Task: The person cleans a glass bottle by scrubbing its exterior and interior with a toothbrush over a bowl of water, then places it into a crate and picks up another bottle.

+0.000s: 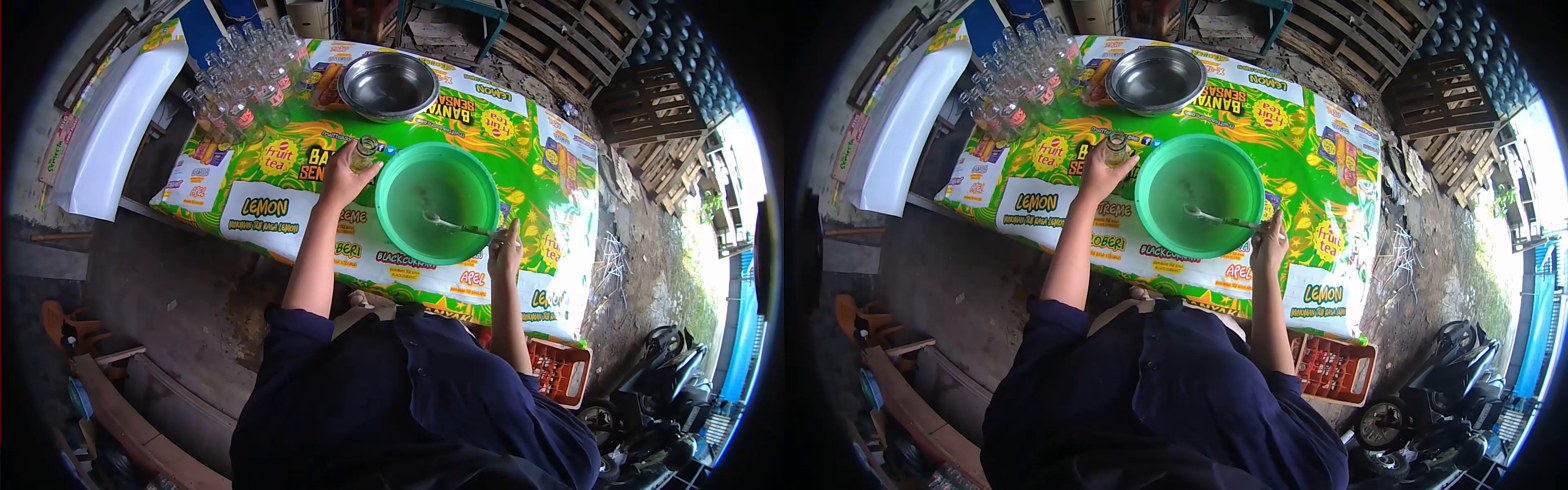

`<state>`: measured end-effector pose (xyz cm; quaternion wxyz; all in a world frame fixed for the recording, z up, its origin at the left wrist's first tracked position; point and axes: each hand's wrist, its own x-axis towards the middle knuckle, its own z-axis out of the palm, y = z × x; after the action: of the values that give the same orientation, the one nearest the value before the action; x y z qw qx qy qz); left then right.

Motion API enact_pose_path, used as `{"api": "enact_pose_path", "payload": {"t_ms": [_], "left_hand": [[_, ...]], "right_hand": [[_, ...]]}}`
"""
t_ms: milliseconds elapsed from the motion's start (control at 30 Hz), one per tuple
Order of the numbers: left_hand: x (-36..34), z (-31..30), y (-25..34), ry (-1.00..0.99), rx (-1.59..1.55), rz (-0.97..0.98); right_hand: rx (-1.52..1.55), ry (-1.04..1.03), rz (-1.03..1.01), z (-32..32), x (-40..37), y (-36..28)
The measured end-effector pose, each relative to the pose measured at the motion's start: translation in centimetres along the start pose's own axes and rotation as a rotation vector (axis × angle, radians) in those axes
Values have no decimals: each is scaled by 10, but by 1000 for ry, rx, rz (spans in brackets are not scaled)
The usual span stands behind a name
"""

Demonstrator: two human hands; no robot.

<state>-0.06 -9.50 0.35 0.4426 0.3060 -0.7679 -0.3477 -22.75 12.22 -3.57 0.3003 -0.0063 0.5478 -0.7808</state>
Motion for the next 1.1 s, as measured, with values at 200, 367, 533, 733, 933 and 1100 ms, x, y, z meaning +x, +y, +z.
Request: {"api": "enact_pose_path", "payload": {"t_ms": [200, 367, 533, 733, 933, 1100], "left_hand": [[0, 1, -7, -26, 21, -6], [2, 3, -6, -47, 54, 19], [2, 1, -5, -49, 0, 18], [3, 2, -7, -55, 13, 9], [6, 0, -18, -70, 151, 209], [1, 0, -18, -42, 25, 70]], "right_hand": [[218, -171, 32, 73, -14, -65], [136, -281, -82, 144, -23, -90], [-38, -527, -236, 161, -21, -95], [-553, -804, -581, 212, -54, -138], [-916, -1181, -593, 255, -70, -131], [-832, -1157, -615, 259, -53, -111]]}}
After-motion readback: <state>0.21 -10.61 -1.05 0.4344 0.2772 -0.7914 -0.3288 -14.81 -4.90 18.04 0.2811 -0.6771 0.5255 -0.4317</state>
